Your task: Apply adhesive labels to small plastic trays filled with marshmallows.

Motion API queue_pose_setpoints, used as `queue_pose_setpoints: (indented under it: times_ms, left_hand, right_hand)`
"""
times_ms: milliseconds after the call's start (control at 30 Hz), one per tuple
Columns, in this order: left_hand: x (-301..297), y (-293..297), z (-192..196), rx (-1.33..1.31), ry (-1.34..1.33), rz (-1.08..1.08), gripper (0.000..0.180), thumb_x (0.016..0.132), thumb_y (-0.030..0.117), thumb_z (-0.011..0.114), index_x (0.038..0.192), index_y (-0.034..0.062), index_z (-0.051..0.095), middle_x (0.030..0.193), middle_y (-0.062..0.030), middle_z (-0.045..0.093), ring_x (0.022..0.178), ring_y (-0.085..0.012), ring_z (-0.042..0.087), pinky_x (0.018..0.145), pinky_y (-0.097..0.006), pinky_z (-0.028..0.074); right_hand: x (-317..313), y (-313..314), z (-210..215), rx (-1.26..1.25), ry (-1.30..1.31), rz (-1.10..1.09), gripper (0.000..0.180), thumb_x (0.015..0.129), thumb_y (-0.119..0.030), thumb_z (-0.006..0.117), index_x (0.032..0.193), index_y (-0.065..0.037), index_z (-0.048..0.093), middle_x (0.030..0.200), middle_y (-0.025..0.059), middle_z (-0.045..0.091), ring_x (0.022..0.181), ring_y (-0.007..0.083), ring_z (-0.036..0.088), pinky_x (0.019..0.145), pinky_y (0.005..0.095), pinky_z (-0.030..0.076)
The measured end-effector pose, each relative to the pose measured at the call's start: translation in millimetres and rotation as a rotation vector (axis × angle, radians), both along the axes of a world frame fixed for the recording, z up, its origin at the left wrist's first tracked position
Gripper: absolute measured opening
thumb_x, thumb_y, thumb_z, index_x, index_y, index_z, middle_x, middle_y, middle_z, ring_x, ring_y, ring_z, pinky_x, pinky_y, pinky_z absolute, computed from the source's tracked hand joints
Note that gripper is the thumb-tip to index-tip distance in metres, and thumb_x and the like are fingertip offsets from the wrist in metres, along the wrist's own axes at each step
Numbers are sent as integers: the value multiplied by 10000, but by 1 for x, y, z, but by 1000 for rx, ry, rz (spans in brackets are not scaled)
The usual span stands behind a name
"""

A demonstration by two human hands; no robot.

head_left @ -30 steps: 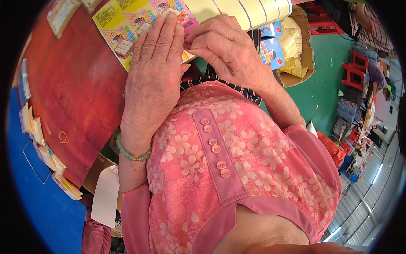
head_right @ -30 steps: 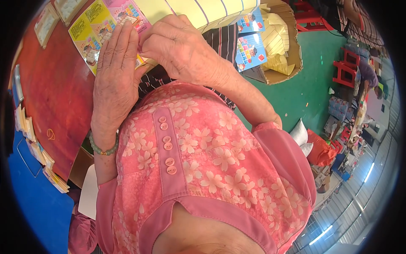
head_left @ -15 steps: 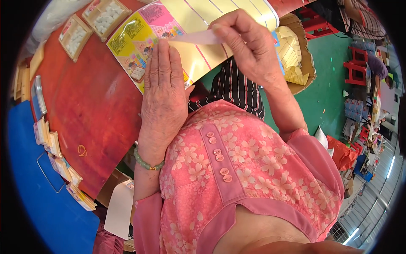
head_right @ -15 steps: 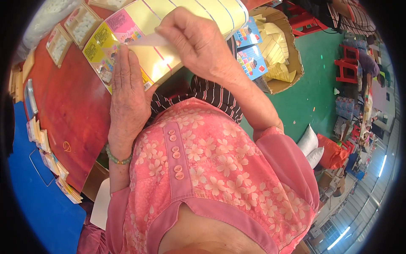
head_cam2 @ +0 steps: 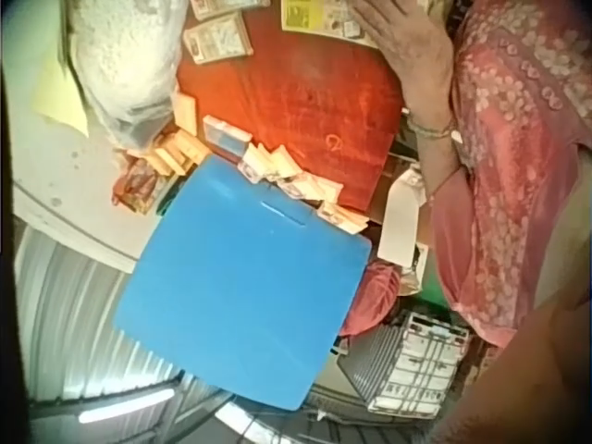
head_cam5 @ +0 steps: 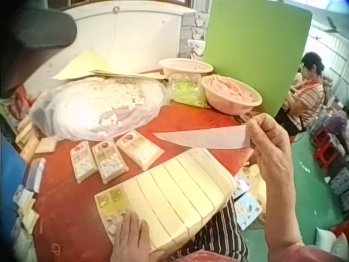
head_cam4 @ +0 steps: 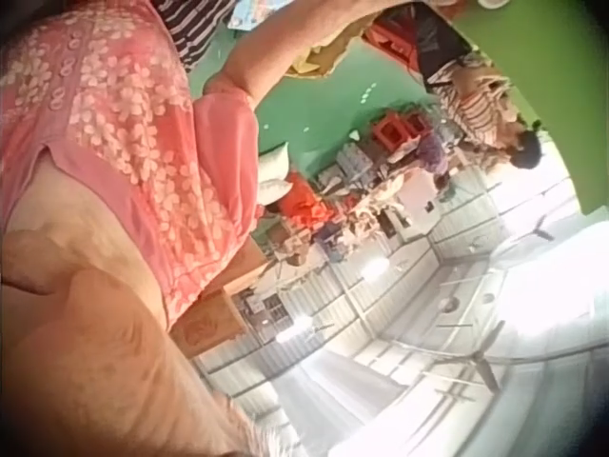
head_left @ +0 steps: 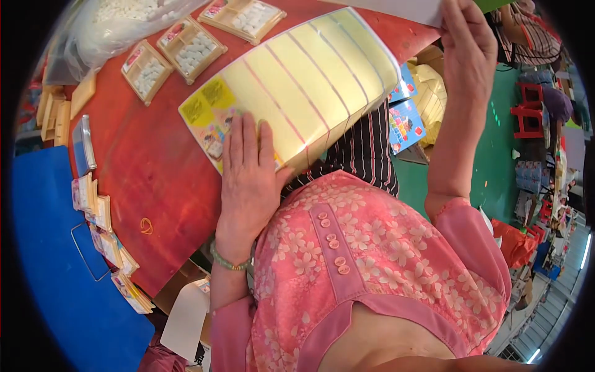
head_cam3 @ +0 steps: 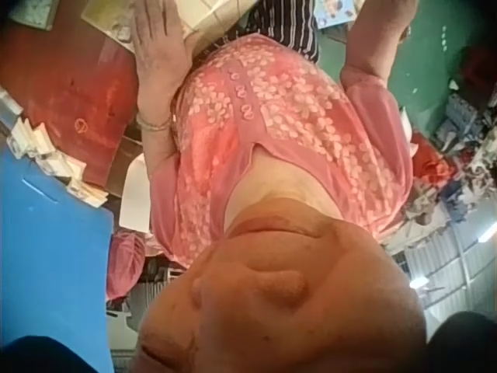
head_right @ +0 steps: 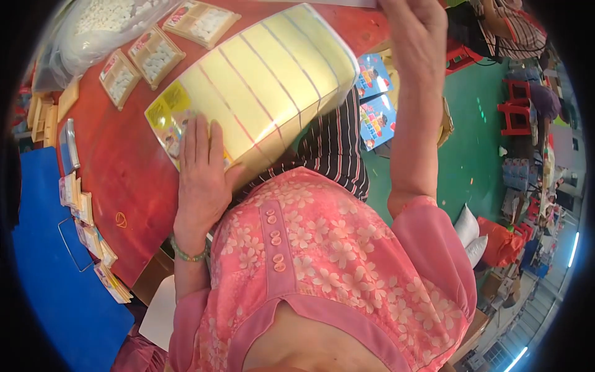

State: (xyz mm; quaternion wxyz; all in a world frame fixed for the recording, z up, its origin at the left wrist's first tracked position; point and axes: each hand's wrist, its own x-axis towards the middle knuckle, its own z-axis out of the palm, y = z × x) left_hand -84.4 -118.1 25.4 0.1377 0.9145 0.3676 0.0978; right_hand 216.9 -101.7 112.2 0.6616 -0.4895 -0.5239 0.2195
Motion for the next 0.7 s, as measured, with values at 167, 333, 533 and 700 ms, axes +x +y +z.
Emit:
queue_pose_setpoints:
  times_ms: [167,333,533,700]
  left_hand:
    - [-31,-6,10,-102,40,71,689,805,295,647,1304,-86,363,1408,-284,282,1336,-419,232,1078,-493,243]
    - [-82,2,7,-117,-29,200,485,789,186,667,1195,-40,531,1379,-222,393,1308,-360,339,1062,-452,295]
    - [-155,15,4,-70,-315,354,267,796,40,625,1051,-40,629,1197,-182,589,1179,-327,514,1026,-400,354]
    - [-134,25,25,-78,-364,623,246,878,101,580,1065,-54,619,1107,-191,624,1071,-295,587,958,-364,426]
  right_hand:
    - [29,-16,-10,52,76,-142,127,921,-89,562,1010,-21,621,914,6,619,853,71,562,772,213,429]
    - [18,-18,-18,41,24,-41,135,909,-132,593,943,-5,624,835,-25,604,777,63,537,773,204,420]
    - [14,-16,-23,65,46,-3,118,937,-69,524,993,2,600,934,24,605,809,69,509,753,210,405]
    - [-17,-19,-21,88,-143,-26,83,929,-45,515,944,14,570,951,67,618,802,78,529,740,219,418]
